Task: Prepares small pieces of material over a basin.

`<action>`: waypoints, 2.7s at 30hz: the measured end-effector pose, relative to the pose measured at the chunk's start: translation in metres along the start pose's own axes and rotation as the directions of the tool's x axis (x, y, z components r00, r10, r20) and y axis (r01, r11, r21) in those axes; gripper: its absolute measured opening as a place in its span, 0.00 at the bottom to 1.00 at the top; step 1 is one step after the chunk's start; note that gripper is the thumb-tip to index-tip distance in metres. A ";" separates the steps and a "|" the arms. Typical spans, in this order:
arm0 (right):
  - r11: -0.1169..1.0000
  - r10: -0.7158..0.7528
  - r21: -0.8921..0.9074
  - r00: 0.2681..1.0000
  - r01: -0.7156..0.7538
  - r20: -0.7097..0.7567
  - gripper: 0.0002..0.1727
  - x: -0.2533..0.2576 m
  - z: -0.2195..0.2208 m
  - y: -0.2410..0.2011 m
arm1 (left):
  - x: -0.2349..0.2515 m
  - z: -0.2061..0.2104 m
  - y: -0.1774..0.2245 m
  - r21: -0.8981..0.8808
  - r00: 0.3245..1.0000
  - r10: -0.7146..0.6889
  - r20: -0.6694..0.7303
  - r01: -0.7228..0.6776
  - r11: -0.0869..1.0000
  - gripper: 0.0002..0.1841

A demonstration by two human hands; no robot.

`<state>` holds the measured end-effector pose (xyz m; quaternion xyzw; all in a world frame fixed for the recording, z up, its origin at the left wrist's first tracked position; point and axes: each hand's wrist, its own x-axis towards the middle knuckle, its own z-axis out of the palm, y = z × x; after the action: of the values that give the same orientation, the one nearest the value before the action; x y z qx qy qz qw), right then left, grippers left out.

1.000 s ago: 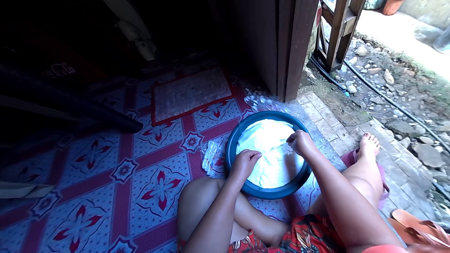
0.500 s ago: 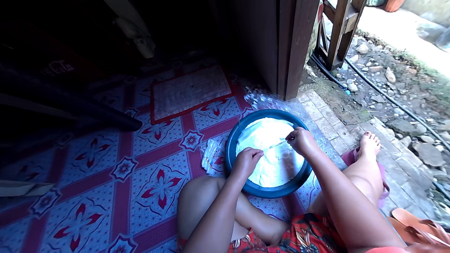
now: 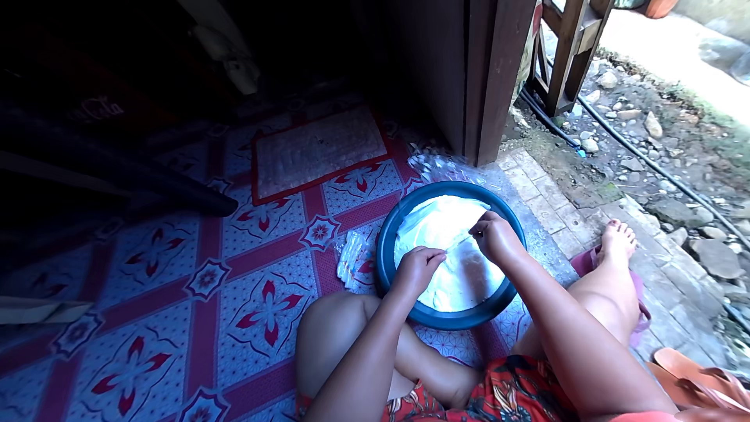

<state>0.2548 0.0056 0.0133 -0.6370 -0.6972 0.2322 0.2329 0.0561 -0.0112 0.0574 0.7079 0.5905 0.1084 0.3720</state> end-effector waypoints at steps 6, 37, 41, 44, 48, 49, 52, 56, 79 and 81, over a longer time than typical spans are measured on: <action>0.950 -0.310 -0.105 0.934 0.295 -0.180 0.11 -0.009 0.006 -0.018 | 0.002 0.002 -0.001 -0.113 1.000 -0.021 0.002 0.021 0.993 0.16; 0.959 0.121 -0.281 0.948 -0.035 0.295 0.19 -0.010 -0.016 -0.020 | 0.002 0.012 -0.004 -0.462 0.990 -0.025 -0.142 -0.044 0.886 0.13; 0.988 -0.102 0.124 0.990 0.090 0.095 0.23 -0.009 -0.007 -0.015 | 0.004 0.015 -0.001 -0.462 0.992 0.004 -0.128 -0.063 0.885 0.13; 0.952 -0.092 0.295 0.995 0.078 0.035 0.23 -0.008 0.000 -0.017 | 0.005 0.020 0.000 -0.463 0.994 0.021 -0.112 -0.071 0.884 0.13; 0.924 -0.057 0.378 0.998 0.061 -0.023 0.11 -0.007 0.000 -0.024 | 0.007 0.026 -0.004 -0.470 0.995 0.030 -0.096 -0.072 0.880 0.12; 0.912 -0.042 0.406 0.998 0.055 -0.040 0.11 -0.007 -0.001 -0.025 | 0.007 0.027 -0.005 -0.470 0.995 0.029 -0.097 -0.071 0.880 0.12; 0.901 0.007 0.433 0.995 0.035 -0.095 0.12 -0.007 -0.007 -0.024 | 0.008 0.029 -0.009 -0.472 0.994 0.024 -0.106 -0.072 0.879 0.12; 0.943 0.051 0.332 0.994 -0.016 -0.095 0.22 -0.004 -0.011 -0.012 | 0.010 0.028 -0.012 -0.481 0.995 0.012 -0.101 -0.060 0.875 0.12; 0.911 -0.079 0.411 0.995 0.045 0.066 0.10 -0.004 -0.006 -0.018 | 0.010 0.036 -0.013 -0.466 0.990 0.092 -0.106 -0.131 0.875 0.11; 0.886 -0.044 0.462 0.999 0.040 -0.002 0.10 -0.003 -0.006 -0.020 | 0.010 0.037 -0.014 -0.458 0.992 0.084 -0.097 -0.119 0.881 0.12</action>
<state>0.2428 0.0011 0.0301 -0.5472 -0.6366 0.3887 0.3797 0.0703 -0.0164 0.0201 0.6244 0.5232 0.2912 0.5015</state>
